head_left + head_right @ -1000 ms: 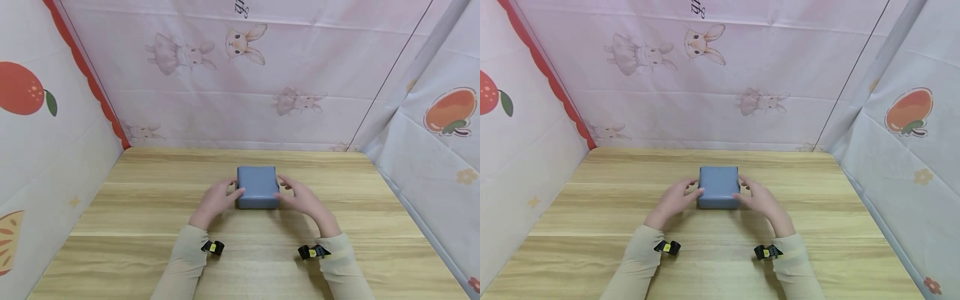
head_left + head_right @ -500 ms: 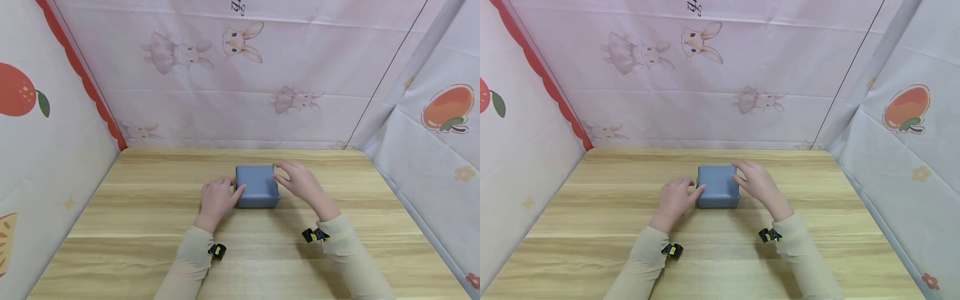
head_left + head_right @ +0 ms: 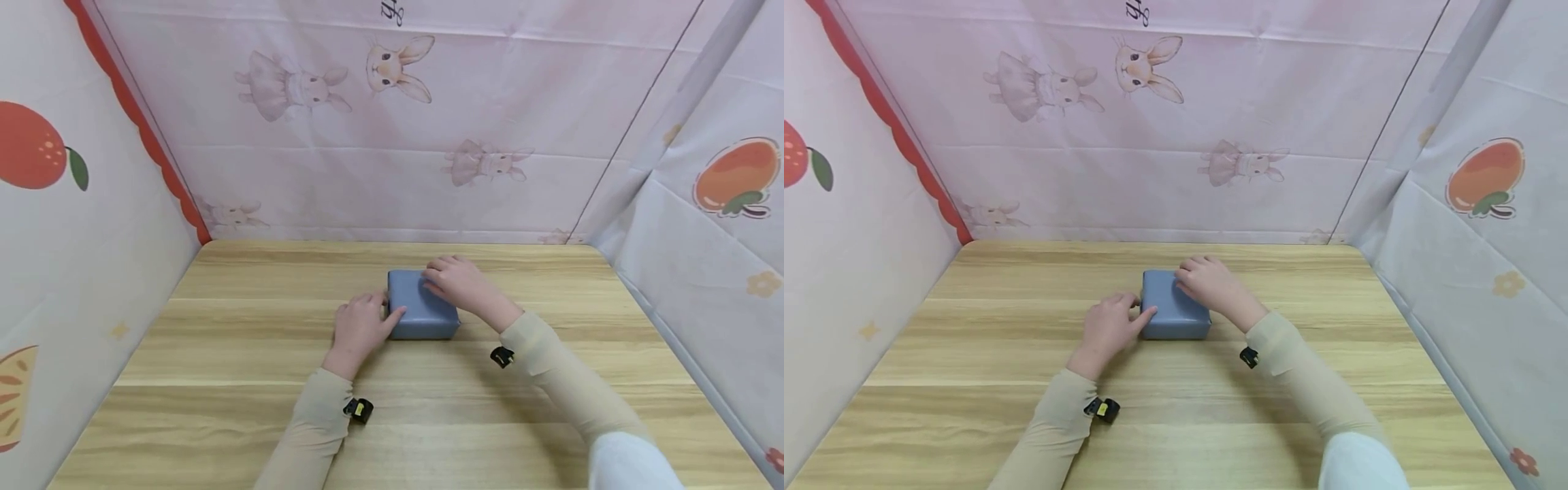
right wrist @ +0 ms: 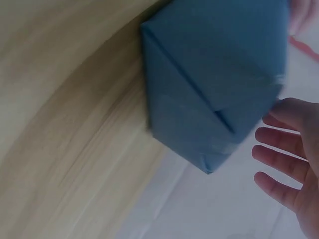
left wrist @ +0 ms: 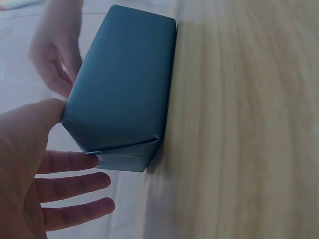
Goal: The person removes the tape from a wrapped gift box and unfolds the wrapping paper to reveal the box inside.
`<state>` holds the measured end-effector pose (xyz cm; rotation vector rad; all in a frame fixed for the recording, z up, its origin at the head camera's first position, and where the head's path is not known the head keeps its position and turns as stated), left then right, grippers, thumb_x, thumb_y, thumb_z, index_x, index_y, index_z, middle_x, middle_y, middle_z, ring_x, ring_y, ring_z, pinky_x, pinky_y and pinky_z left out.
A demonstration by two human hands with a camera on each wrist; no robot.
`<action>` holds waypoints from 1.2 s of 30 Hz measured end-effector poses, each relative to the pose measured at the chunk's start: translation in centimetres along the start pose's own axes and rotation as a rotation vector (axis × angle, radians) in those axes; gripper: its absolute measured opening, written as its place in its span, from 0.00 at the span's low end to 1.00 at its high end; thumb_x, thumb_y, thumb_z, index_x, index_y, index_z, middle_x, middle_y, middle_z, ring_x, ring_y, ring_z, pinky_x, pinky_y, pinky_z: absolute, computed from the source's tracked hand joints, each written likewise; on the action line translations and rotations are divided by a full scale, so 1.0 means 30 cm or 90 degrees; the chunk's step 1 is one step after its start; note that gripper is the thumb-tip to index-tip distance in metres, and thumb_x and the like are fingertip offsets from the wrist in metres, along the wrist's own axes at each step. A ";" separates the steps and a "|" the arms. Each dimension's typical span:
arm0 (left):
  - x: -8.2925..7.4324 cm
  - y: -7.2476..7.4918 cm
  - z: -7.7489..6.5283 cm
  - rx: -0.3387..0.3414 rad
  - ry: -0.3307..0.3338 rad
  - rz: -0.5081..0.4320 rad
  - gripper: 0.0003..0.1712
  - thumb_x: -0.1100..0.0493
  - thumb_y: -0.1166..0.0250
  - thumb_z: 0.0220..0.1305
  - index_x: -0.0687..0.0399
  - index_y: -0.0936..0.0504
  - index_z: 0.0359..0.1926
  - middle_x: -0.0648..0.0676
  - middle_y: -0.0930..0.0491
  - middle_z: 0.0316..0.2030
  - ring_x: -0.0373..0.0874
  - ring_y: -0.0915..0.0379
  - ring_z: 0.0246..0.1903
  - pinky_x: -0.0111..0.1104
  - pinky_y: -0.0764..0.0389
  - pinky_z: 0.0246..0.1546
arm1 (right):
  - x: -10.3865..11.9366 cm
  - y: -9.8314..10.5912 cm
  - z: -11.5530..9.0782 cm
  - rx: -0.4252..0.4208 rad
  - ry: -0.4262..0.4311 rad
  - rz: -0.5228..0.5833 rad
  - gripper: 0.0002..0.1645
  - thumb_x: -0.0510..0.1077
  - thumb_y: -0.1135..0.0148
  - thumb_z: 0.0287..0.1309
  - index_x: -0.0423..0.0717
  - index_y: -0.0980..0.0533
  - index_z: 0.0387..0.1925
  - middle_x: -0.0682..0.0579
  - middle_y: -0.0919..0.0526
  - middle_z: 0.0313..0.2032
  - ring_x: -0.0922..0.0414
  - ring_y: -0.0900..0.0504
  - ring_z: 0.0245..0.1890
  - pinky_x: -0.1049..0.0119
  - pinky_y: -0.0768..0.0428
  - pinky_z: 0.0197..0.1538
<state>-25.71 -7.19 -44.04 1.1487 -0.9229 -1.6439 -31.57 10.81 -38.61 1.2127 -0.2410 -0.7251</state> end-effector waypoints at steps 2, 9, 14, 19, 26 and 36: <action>-0.002 -0.001 0.001 0.002 -0.001 0.001 0.32 0.28 0.49 0.65 0.47 0.19 0.47 0.51 0.15 0.42 0.50 0.18 0.43 0.48 0.21 0.46 | -0.006 -0.020 0.013 0.020 0.002 -0.024 0.12 0.48 0.35 0.61 0.46 0.16 0.43 0.50 0.14 0.43 0.51 0.17 0.47 0.53 0.19 0.50; -0.004 0.001 -0.005 -0.007 -0.006 -0.009 0.29 0.30 0.46 0.65 0.48 0.18 0.45 0.51 0.15 0.39 0.49 0.18 0.39 0.47 0.20 0.40 | -0.022 -0.066 0.037 0.019 0.035 -0.096 0.08 0.47 0.36 0.62 0.48 0.15 0.37 0.53 0.14 0.39 0.54 0.17 0.42 0.57 0.19 0.44; -0.005 -0.001 -0.005 -0.019 -0.011 -0.016 0.29 0.31 0.45 0.65 0.49 0.17 0.44 0.51 0.14 0.37 0.49 0.18 0.38 0.46 0.19 0.39 | -0.035 -0.082 0.046 0.021 0.081 -0.145 0.07 0.40 0.38 0.62 0.50 0.15 0.38 0.54 0.14 0.38 0.55 0.18 0.41 0.59 0.21 0.43; -0.007 -0.002 -0.005 -0.015 -0.004 -0.023 0.29 0.31 0.45 0.65 0.49 0.17 0.44 0.52 0.15 0.37 0.49 0.18 0.38 0.46 0.19 0.39 | -0.042 -0.087 0.054 0.035 0.137 -0.195 0.10 0.38 0.38 0.61 0.51 0.16 0.41 0.55 0.14 0.41 0.56 0.19 0.44 0.59 0.22 0.46; -0.004 -0.005 -0.005 -0.010 -0.004 -0.033 0.29 0.31 0.45 0.65 0.50 0.17 0.45 0.52 0.15 0.38 0.48 0.18 0.37 0.45 0.19 0.39 | -0.045 -0.086 0.060 0.021 0.169 -0.210 0.09 0.38 0.38 0.59 0.50 0.17 0.40 0.56 0.15 0.41 0.55 0.20 0.44 0.59 0.23 0.46; -0.003 -0.006 -0.002 -0.006 -0.007 -0.035 0.29 0.31 0.45 0.65 0.50 0.17 0.45 0.51 0.14 0.38 0.48 0.18 0.37 0.43 0.20 0.36 | -0.057 -0.096 0.056 0.035 0.161 -0.187 0.10 0.37 0.38 0.60 0.50 0.18 0.42 0.55 0.14 0.43 0.55 0.19 0.45 0.59 0.22 0.48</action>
Point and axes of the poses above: each hand's wrist, its own z-axis towards the middle knuckle, its own y-axis out of the back of the hand, x = y × z, the point moved 4 cm from there along z, towards the middle knuckle
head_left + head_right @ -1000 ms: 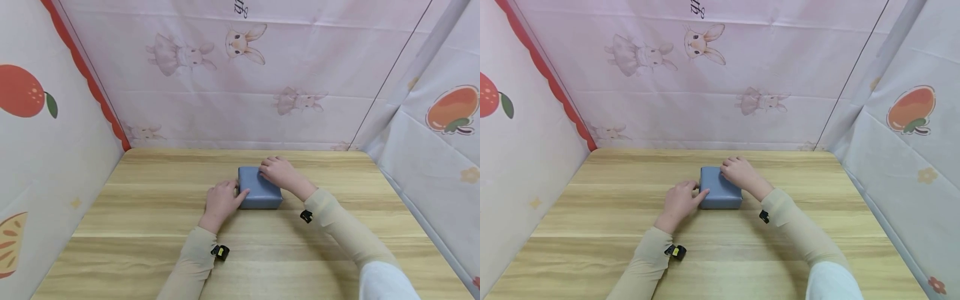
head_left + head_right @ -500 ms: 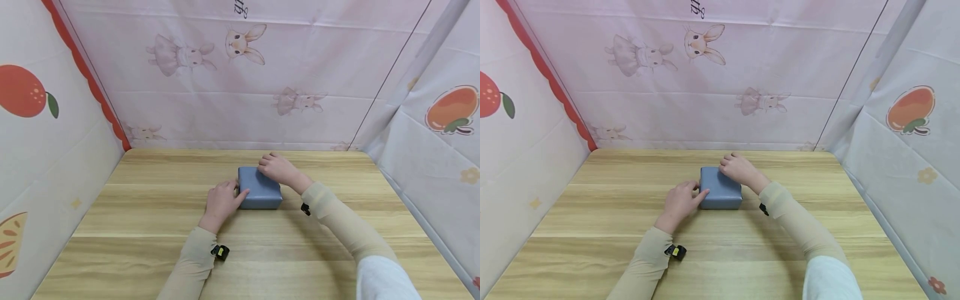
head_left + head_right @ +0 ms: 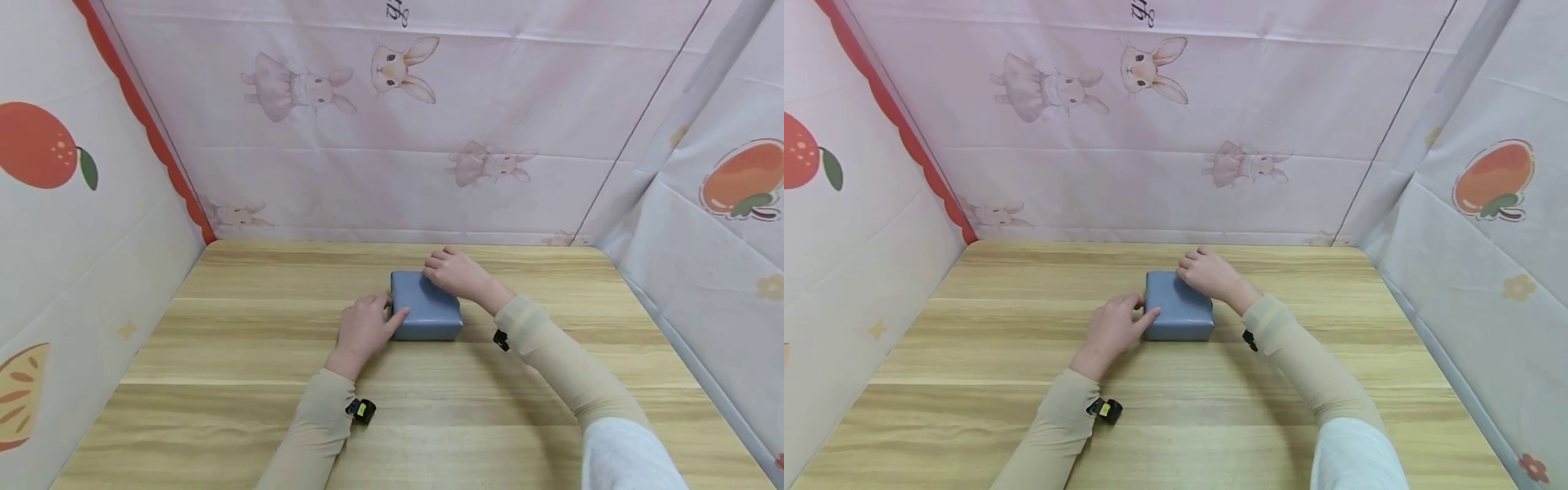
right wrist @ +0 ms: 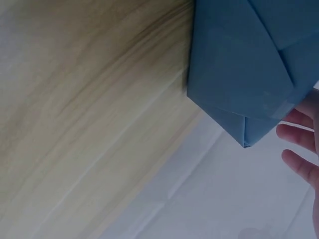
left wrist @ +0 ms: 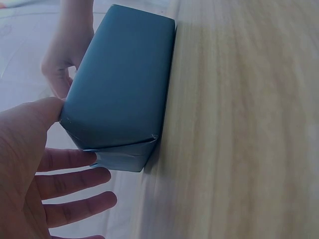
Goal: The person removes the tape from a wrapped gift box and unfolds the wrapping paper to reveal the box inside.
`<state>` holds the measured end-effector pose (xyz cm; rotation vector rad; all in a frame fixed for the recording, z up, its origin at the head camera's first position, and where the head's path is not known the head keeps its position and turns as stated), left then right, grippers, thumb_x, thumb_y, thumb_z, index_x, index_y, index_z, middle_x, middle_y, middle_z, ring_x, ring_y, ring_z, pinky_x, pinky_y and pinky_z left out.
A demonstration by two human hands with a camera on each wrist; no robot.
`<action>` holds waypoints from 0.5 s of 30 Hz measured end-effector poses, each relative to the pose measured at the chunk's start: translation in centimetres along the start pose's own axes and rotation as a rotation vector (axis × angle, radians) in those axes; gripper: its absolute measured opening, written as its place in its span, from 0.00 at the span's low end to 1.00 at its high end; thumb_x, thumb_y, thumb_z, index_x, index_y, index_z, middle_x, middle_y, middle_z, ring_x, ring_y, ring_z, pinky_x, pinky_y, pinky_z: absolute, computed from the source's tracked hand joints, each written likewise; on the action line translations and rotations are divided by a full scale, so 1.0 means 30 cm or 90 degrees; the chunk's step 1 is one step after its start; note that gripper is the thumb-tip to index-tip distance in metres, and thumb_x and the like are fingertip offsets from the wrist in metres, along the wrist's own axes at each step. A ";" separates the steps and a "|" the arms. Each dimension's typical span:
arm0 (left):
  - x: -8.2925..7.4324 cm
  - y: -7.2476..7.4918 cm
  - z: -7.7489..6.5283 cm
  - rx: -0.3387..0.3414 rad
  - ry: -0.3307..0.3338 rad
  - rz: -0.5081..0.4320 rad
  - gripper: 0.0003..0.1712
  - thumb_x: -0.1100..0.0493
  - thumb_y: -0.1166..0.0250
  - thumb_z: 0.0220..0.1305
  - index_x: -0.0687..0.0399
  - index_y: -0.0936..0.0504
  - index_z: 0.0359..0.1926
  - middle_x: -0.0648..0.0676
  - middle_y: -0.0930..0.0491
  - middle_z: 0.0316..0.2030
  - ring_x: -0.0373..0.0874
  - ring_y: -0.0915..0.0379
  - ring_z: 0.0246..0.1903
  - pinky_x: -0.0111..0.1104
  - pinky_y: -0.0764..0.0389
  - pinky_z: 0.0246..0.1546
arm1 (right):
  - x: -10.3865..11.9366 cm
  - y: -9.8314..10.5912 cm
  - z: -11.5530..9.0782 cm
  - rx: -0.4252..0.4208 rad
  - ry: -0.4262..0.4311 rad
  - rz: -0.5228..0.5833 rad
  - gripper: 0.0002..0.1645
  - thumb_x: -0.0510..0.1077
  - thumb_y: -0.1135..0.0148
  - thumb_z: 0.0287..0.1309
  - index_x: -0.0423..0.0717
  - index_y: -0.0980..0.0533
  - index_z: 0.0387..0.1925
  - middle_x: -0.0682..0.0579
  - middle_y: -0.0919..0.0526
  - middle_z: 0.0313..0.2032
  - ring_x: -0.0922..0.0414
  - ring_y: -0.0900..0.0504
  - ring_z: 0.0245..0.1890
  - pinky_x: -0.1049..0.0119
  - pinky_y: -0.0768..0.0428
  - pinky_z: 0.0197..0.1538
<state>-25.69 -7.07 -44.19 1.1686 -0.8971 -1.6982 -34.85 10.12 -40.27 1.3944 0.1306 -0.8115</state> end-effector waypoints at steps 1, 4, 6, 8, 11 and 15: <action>-0.001 0.000 0.000 0.000 -0.001 0.000 0.29 0.31 0.45 0.65 0.50 0.17 0.45 0.51 0.14 0.38 0.48 0.18 0.37 0.43 0.20 0.36 | 0.000 0.002 -0.002 -0.002 0.000 0.003 0.10 0.37 0.38 0.60 0.50 0.18 0.42 0.55 0.14 0.43 0.55 0.19 0.45 0.59 0.22 0.48; -0.002 0.001 -0.001 -0.002 -0.003 -0.003 0.29 0.32 0.45 0.65 0.50 0.17 0.45 0.51 0.14 0.38 0.48 0.18 0.37 0.43 0.20 0.36 | 0.001 0.007 -0.003 -0.002 0.003 0.012 0.09 0.37 0.39 0.61 0.50 0.17 0.41 0.56 0.14 0.42 0.55 0.19 0.45 0.59 0.23 0.47; -0.001 0.000 -0.001 -0.002 -0.003 -0.005 0.29 0.32 0.45 0.65 0.50 0.17 0.45 0.51 0.15 0.37 0.48 0.18 0.36 0.43 0.20 0.36 | 0.002 0.010 0.001 0.001 0.003 0.015 0.09 0.37 0.39 0.61 0.50 0.17 0.41 0.56 0.14 0.42 0.55 0.19 0.44 0.59 0.23 0.47; 0.000 -0.001 -0.001 -0.003 -0.003 -0.006 0.29 0.32 0.44 0.65 0.50 0.17 0.45 0.51 0.15 0.37 0.48 0.18 0.36 0.43 0.20 0.36 | 0.003 0.012 0.007 0.006 0.000 0.017 0.09 0.37 0.39 0.61 0.50 0.17 0.41 0.56 0.14 0.42 0.56 0.19 0.44 0.59 0.22 0.47; 0.002 -0.002 0.000 -0.002 -0.003 -0.008 0.29 0.32 0.44 0.65 0.50 0.17 0.45 0.51 0.15 0.37 0.48 0.18 0.36 0.43 0.20 0.36 | 0.004 0.014 0.018 0.017 -0.010 0.021 0.09 0.37 0.38 0.61 0.51 0.17 0.40 0.56 0.13 0.41 0.56 0.19 0.43 0.59 0.22 0.46; 0.004 -0.002 -0.001 0.000 -0.002 -0.011 0.29 0.32 0.44 0.65 0.50 0.17 0.45 0.51 0.15 0.37 0.48 0.18 0.35 0.43 0.20 0.35 | 0.008 0.018 0.030 0.026 -0.022 0.029 0.08 0.38 0.38 0.62 0.50 0.16 0.40 0.55 0.13 0.39 0.56 0.18 0.41 0.59 0.21 0.45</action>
Point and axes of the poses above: each hand's wrist, its own z-axis towards the middle knuckle, its own y-axis out of the back of the hand, x = y × z, the point moved 4 cm from there along z, towards the middle knuckle
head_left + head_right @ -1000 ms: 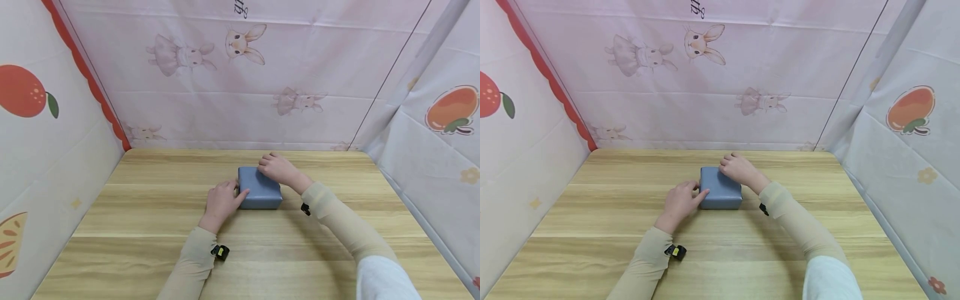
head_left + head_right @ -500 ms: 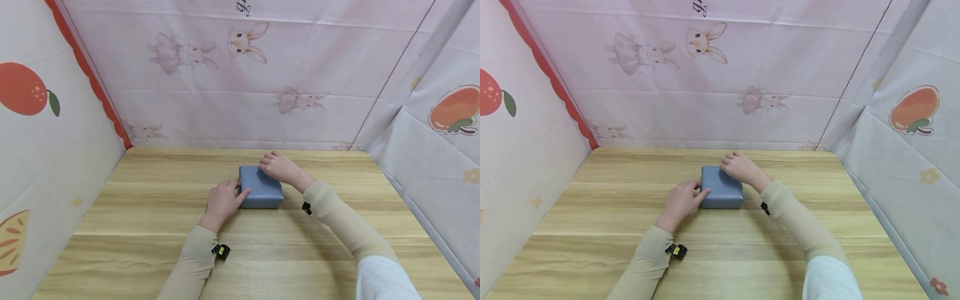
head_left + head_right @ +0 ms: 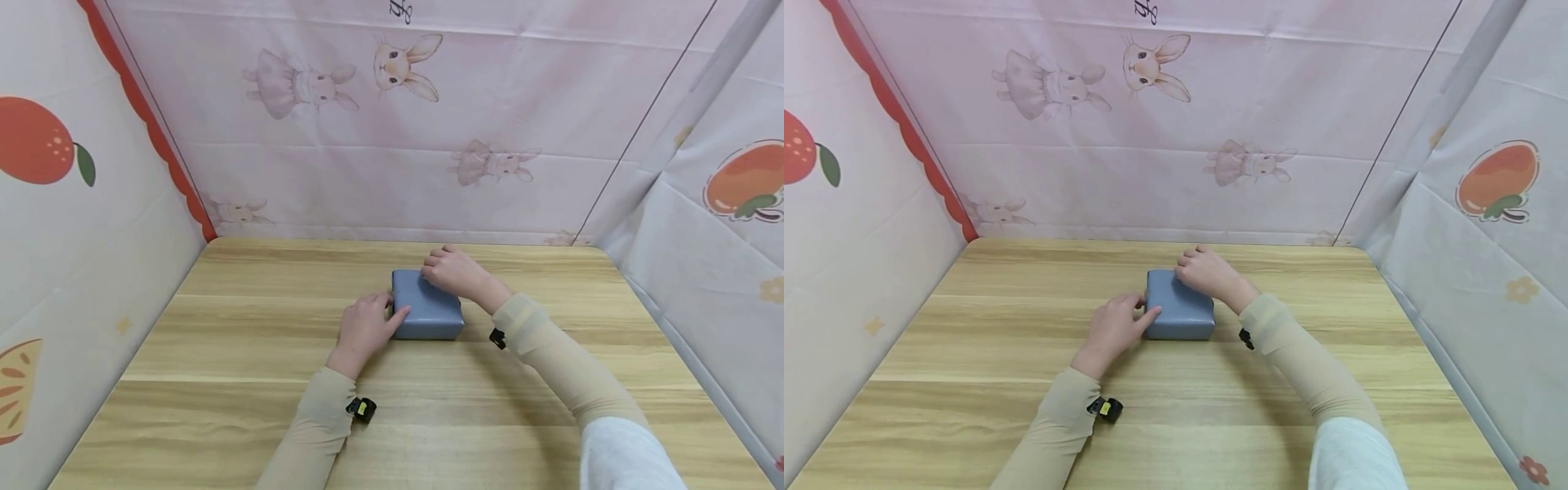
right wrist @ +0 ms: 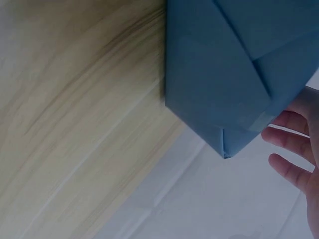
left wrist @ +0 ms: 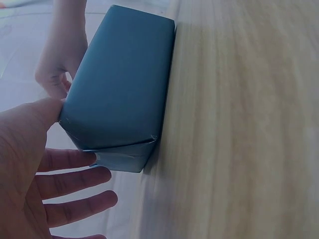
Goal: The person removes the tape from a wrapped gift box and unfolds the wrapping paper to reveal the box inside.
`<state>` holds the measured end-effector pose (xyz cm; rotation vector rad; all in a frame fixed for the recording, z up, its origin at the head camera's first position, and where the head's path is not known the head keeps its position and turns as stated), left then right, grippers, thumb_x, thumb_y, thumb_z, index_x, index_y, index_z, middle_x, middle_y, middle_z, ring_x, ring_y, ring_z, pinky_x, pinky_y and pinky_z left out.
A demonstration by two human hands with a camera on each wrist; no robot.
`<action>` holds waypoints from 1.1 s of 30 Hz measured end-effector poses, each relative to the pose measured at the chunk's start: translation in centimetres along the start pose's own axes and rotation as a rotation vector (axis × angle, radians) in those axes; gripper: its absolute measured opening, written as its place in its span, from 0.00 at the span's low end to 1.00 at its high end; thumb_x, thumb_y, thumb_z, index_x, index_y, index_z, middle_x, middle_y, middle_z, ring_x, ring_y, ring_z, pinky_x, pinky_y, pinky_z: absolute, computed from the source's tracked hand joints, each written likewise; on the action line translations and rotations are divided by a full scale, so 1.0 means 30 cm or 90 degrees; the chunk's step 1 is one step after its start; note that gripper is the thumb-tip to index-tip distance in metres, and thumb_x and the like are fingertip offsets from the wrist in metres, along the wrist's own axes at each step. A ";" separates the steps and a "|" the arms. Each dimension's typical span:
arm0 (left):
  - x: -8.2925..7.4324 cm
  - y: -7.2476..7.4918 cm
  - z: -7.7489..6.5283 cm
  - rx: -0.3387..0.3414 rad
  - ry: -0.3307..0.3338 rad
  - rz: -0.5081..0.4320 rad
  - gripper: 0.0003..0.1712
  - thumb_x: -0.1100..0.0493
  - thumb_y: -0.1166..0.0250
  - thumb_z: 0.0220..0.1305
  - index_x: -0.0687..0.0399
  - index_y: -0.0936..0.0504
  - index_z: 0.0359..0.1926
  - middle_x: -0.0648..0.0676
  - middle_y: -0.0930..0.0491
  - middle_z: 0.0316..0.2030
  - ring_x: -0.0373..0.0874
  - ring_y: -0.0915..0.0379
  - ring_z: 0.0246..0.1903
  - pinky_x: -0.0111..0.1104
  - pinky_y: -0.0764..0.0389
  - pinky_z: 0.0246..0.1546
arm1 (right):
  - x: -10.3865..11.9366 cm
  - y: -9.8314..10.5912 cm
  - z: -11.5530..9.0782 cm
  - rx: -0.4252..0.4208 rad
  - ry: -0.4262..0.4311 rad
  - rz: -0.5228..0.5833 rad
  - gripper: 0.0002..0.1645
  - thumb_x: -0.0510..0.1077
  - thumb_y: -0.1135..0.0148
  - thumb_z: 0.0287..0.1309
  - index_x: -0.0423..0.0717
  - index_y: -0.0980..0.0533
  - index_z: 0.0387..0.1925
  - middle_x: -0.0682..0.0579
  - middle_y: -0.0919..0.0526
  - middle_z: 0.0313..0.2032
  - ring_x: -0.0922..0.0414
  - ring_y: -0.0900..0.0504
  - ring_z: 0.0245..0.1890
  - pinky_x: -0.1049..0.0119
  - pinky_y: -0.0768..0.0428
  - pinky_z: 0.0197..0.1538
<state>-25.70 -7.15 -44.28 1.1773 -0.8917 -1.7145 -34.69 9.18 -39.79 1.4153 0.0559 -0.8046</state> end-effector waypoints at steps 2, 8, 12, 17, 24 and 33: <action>0.000 0.000 0.001 0.000 -0.001 -0.002 0.29 0.32 0.45 0.65 0.50 0.17 0.45 0.51 0.15 0.37 0.48 0.18 0.35 0.42 0.20 0.35 | 0.003 0.002 0.003 -0.001 -0.005 -0.003 0.08 0.38 0.39 0.62 0.50 0.16 0.38 0.55 0.13 0.37 0.56 0.19 0.39 0.60 0.21 0.43; -0.002 0.000 0.001 0.001 0.000 -0.004 0.29 0.32 0.45 0.65 0.51 0.17 0.45 0.51 0.15 0.37 0.48 0.18 0.34 0.42 0.20 0.35 | 0.010 0.001 0.008 -0.017 -0.021 0.008 0.07 0.39 0.41 0.63 0.49 0.16 0.35 0.54 0.14 0.34 0.55 0.19 0.35 0.60 0.24 0.39; -0.002 -0.001 0.002 -0.001 -0.001 -0.005 0.29 0.32 0.44 0.65 0.52 0.17 0.45 0.52 0.15 0.36 0.48 0.19 0.34 0.42 0.20 0.35 | 0.013 -0.003 0.011 -0.025 -0.033 0.022 0.08 0.40 0.42 0.64 0.48 0.17 0.33 0.53 0.14 0.32 0.55 0.19 0.34 0.61 0.26 0.37; -0.001 -0.006 0.002 -0.007 -0.005 -0.002 0.28 0.33 0.44 0.65 0.51 0.17 0.43 0.51 0.16 0.33 0.47 0.20 0.30 0.40 0.21 0.30 | 0.010 -0.008 0.018 -0.032 -0.033 0.009 0.08 0.40 0.42 0.64 0.47 0.18 0.34 0.53 0.14 0.33 0.56 0.18 0.34 0.61 0.23 0.37; 0.001 -0.008 0.002 -0.010 -0.006 0.000 0.28 0.33 0.43 0.65 0.51 0.17 0.42 0.50 0.16 0.32 0.46 0.20 0.29 0.39 0.21 0.29 | -0.022 -0.036 0.036 -0.023 -0.057 0.034 0.07 0.40 0.43 0.66 0.45 0.20 0.35 0.51 0.16 0.33 0.54 0.18 0.35 0.59 0.20 0.40; 0.004 -0.006 0.001 -0.014 -0.010 -0.003 0.27 0.33 0.43 0.65 0.50 0.18 0.41 0.49 0.17 0.31 0.45 0.21 0.28 0.38 0.22 0.28 | -0.066 -0.067 0.070 -0.011 -0.095 0.081 0.07 0.39 0.43 0.66 0.45 0.20 0.34 0.50 0.16 0.33 0.54 0.19 0.31 0.59 0.20 0.35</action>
Point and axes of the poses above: each hand's wrist, its own z-axis towards the middle knuckle, its own y-axis out of the back of the hand, x = y × z, the point moved 4 cm from there along z, towards the middle knuckle
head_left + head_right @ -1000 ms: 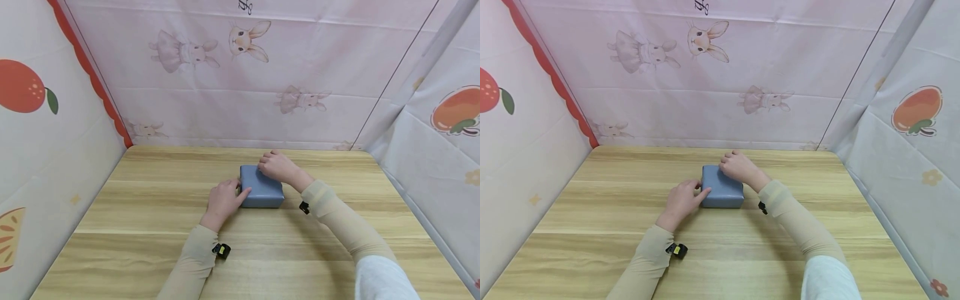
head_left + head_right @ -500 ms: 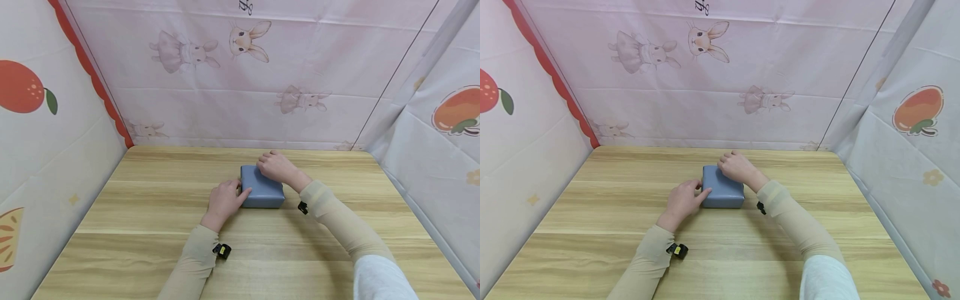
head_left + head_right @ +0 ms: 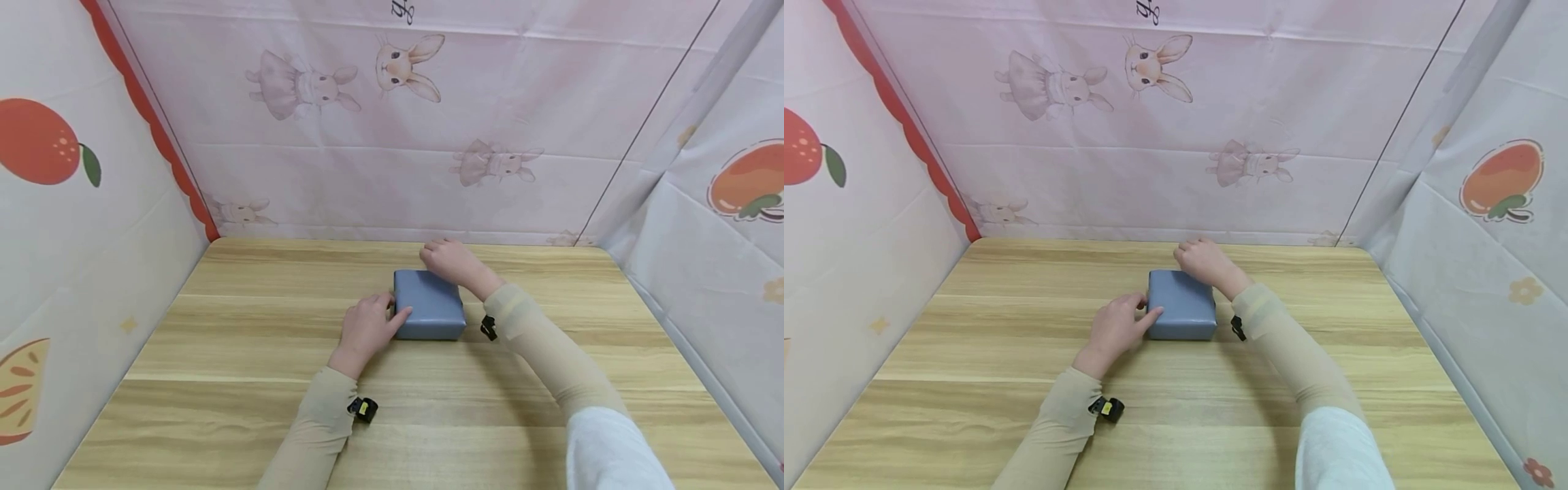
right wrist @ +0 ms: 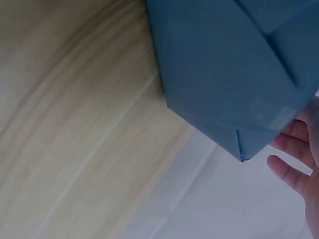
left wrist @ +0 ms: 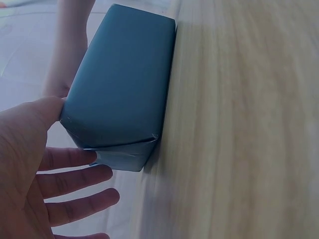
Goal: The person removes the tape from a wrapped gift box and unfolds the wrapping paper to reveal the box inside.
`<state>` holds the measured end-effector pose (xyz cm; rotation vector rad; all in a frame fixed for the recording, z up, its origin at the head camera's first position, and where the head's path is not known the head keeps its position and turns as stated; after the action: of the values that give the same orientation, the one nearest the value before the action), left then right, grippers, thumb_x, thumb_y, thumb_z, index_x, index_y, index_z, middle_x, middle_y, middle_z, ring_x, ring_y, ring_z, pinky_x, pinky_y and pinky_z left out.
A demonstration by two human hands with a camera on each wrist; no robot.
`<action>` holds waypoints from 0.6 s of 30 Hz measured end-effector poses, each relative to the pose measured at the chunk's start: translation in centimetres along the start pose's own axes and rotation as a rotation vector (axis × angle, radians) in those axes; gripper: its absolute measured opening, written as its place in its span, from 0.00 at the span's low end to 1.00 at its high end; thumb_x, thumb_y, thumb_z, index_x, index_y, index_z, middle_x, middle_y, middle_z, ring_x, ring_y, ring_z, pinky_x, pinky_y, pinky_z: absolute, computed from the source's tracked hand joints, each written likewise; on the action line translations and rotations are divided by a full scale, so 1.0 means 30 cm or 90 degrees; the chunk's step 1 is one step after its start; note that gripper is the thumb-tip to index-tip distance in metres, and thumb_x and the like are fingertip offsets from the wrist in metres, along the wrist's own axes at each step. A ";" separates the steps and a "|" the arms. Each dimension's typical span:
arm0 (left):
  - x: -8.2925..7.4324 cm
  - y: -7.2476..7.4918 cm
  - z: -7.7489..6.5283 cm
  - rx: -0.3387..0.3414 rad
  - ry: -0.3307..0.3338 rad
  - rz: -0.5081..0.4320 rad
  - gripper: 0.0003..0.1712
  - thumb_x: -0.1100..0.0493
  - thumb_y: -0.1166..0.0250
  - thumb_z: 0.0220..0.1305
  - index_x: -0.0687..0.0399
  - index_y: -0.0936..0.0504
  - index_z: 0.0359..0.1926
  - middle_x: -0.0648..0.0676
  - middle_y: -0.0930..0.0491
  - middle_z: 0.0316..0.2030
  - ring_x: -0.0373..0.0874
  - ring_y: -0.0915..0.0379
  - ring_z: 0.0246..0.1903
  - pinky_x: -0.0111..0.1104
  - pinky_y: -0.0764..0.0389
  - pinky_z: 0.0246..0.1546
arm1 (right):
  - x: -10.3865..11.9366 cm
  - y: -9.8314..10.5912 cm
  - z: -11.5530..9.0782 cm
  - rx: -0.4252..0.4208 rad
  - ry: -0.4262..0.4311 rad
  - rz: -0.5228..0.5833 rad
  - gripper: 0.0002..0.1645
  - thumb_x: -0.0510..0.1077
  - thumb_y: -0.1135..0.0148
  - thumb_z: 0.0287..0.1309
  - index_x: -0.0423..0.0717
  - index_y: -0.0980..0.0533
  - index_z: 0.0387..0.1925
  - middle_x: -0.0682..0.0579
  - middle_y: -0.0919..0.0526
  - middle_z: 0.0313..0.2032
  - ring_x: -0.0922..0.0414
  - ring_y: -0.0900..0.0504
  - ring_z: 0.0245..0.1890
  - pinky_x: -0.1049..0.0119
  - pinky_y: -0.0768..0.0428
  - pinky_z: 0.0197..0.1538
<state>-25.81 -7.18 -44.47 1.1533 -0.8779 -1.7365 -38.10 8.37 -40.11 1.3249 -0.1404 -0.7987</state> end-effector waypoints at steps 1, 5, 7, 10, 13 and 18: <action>0.000 0.000 0.000 0.001 0.001 0.000 0.27 0.32 0.43 0.65 0.50 0.18 0.42 0.50 0.17 0.31 0.45 0.21 0.29 0.38 0.22 0.29 | -0.003 -0.002 0.003 0.002 -0.007 0.005 0.07 0.39 0.44 0.66 0.45 0.20 0.34 0.50 0.16 0.33 0.54 0.18 0.30 0.59 0.20 0.35; -0.001 0.000 -0.002 0.005 0.003 -0.007 0.27 0.33 0.43 0.65 0.50 0.18 0.42 0.50 0.16 0.32 0.45 0.20 0.29 0.39 0.21 0.29 | -0.013 -0.020 0.008 0.020 -0.027 0.014 0.08 0.40 0.45 0.67 0.46 0.20 0.35 0.50 0.16 0.34 0.54 0.19 0.30 0.58 0.19 0.36; -0.003 0.002 -0.003 0.008 0.004 -0.011 0.27 0.33 0.43 0.65 0.51 0.18 0.42 0.51 0.16 0.33 0.46 0.20 0.30 0.39 0.21 0.29 | -0.013 -0.026 0.008 0.028 -0.029 0.014 0.08 0.40 0.45 0.68 0.46 0.20 0.35 0.50 0.17 0.34 0.54 0.19 0.30 0.58 0.20 0.36; -0.005 0.002 -0.002 0.012 0.007 -0.015 0.27 0.33 0.43 0.65 0.51 0.18 0.43 0.51 0.16 0.33 0.46 0.20 0.30 0.39 0.21 0.30 | -0.013 -0.032 0.005 0.034 -0.033 0.015 0.09 0.40 0.46 0.68 0.46 0.20 0.35 0.50 0.17 0.33 0.54 0.19 0.30 0.57 0.20 0.36; -0.005 0.001 -0.002 0.017 0.009 -0.016 0.27 0.33 0.43 0.65 0.51 0.18 0.43 0.51 0.16 0.33 0.46 0.20 0.30 0.39 0.21 0.30 | -0.016 -0.030 -0.001 0.035 -0.044 0.029 0.09 0.40 0.46 0.68 0.46 0.20 0.35 0.50 0.17 0.33 0.54 0.18 0.31 0.57 0.21 0.36; -0.003 0.002 0.000 0.017 0.009 -0.020 0.27 0.34 0.43 0.65 0.52 0.18 0.42 0.51 0.17 0.32 0.46 0.21 0.29 0.39 0.21 0.29 | -0.026 -0.017 -0.014 0.027 -0.066 0.090 0.10 0.39 0.46 0.68 0.45 0.19 0.35 0.49 0.16 0.33 0.52 0.17 0.33 0.55 0.20 0.38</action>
<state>-25.77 -7.12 -44.38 1.2016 -0.8814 -1.7439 -38.67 9.14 -40.42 1.2989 -0.3309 -0.7471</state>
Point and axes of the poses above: each hand's wrist, its own z-axis towards the middle knuckle, its own y-axis out of the back of the hand, x = y × z, the point moved 4 cm from there along z, towards the middle knuckle
